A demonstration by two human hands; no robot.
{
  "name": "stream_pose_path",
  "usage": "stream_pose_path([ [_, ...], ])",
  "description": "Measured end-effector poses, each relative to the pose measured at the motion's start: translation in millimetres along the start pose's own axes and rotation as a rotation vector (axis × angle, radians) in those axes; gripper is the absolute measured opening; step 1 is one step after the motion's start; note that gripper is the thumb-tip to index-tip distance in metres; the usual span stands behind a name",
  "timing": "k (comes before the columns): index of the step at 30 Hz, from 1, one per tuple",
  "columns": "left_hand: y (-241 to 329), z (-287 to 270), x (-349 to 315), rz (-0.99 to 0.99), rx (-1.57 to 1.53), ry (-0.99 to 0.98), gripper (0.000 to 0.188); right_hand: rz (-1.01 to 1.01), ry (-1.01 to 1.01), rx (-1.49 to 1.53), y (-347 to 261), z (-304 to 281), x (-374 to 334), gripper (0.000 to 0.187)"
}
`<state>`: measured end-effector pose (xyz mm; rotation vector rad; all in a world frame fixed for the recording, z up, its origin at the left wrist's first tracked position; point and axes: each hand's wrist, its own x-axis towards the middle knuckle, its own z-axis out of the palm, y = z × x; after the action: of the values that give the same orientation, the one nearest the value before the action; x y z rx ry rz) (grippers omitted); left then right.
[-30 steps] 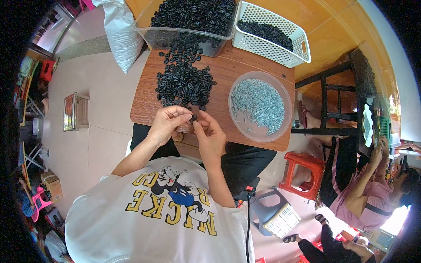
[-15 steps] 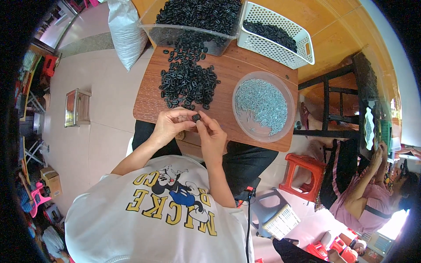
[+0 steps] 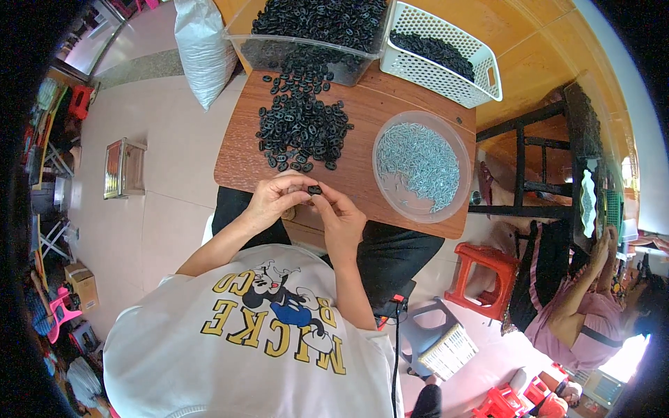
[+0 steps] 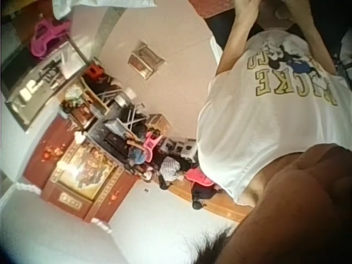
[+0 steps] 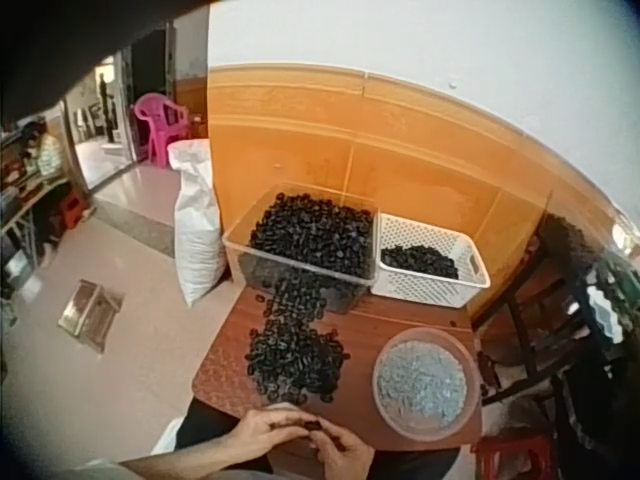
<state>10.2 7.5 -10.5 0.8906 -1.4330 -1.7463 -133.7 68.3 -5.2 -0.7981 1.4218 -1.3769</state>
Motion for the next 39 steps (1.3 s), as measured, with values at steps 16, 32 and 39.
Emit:
stream_pose_path([
  [16,-24,-2,-14,0.048,-0.292,0.17,0.043,0.024,-0.314,-0.254,-42,-29,52,0.014],
  [32,-43,-29,-25,-0.029,-0.222,0.324,0.029,-0.625,-0.34,-0.758,-26,45,101,0.011],
  [39,-40,-30,-28,-0.053,-0.213,0.317,0.027,-0.706,-0.293,-1.024,0,55,92,0.011],
])
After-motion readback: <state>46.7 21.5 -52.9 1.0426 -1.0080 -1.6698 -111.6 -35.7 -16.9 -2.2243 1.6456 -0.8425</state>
